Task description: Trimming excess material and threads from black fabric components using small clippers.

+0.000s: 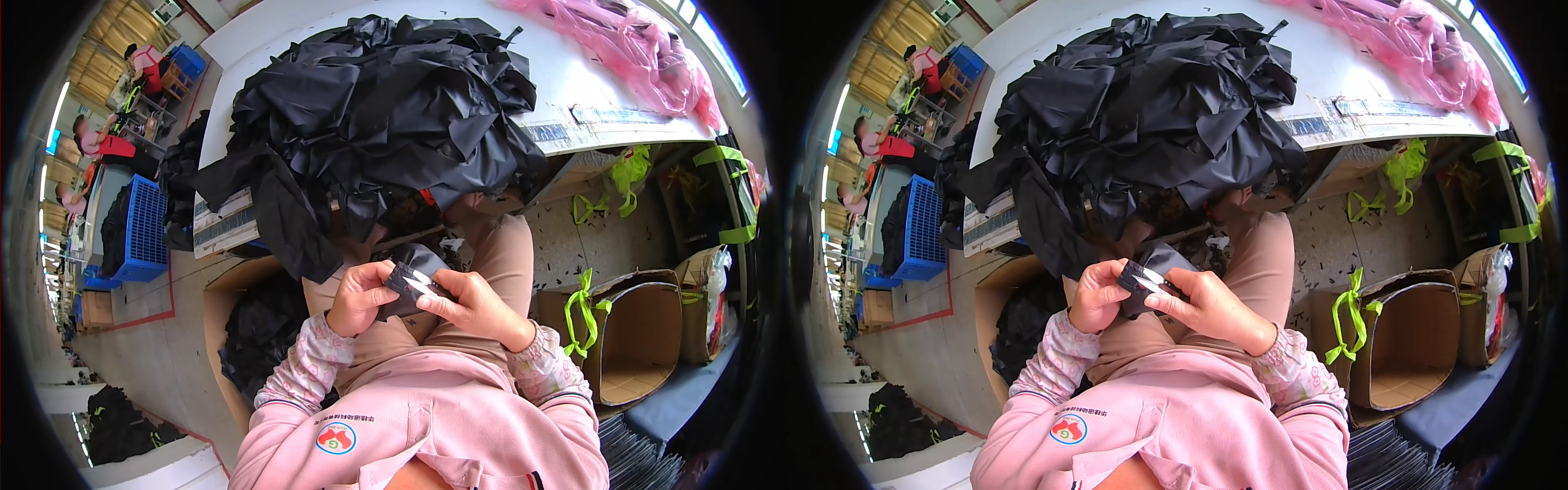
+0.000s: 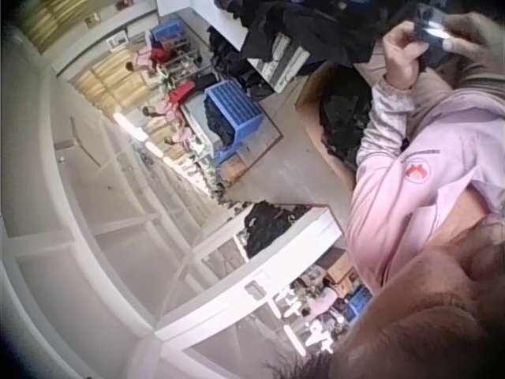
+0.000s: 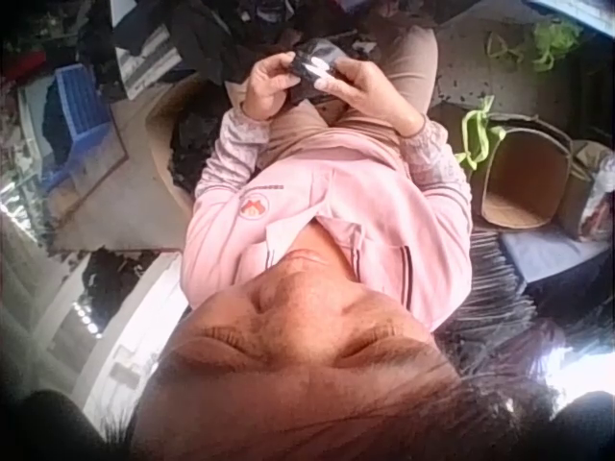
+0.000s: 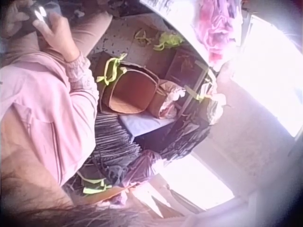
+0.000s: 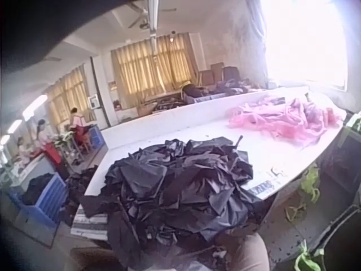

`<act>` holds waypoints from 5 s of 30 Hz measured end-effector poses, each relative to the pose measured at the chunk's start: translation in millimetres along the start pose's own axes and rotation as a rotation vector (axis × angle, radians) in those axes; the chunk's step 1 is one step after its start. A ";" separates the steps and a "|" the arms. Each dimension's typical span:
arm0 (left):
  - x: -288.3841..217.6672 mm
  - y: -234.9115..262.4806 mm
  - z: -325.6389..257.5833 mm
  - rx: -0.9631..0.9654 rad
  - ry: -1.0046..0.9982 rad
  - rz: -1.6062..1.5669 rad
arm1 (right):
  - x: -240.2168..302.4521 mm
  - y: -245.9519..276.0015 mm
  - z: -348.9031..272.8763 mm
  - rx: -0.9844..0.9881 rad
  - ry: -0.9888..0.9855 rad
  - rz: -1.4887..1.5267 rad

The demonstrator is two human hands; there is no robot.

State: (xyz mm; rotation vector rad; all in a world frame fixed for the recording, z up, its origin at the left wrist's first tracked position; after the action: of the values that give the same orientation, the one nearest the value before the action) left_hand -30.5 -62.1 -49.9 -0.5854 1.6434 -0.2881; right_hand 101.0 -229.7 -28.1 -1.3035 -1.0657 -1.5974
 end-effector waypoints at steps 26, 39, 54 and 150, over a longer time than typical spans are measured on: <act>-5.2 12.9 -3.8 0.162 0.200 0.160 | 2.1 9.9 -8.4 0.025 0.117 -0.296; -23.6 20.4 7.9 0.326 0.396 0.186 | 4.7 15.4 -9.2 0.152 0.173 -0.306; -16.7 25.0 15.6 0.508 0.613 0.224 | 5.0 10.9 -2.4 0.337 0.291 -0.417; -62.3 164.1 31.0 -0.315 -0.112 2.504 | -55.0 -32.6 -17.7 0.034 0.046 -0.499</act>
State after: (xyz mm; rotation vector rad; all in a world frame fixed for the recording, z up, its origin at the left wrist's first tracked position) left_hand -30.4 112.7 -85.3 1.3749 1.1823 1.7341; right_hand 73.1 -231.9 -88.3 -1.0181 -1.4621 -1.9461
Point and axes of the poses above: each hand's wrist, its own z-axis towards the middle knuckle, its own y-axis out of the back of the hand, x = y × z, the point moved 1 cm from there along z, towards the middle knuckle, and after that the axes turned 10 degrees about y, right-handed, at the moved point
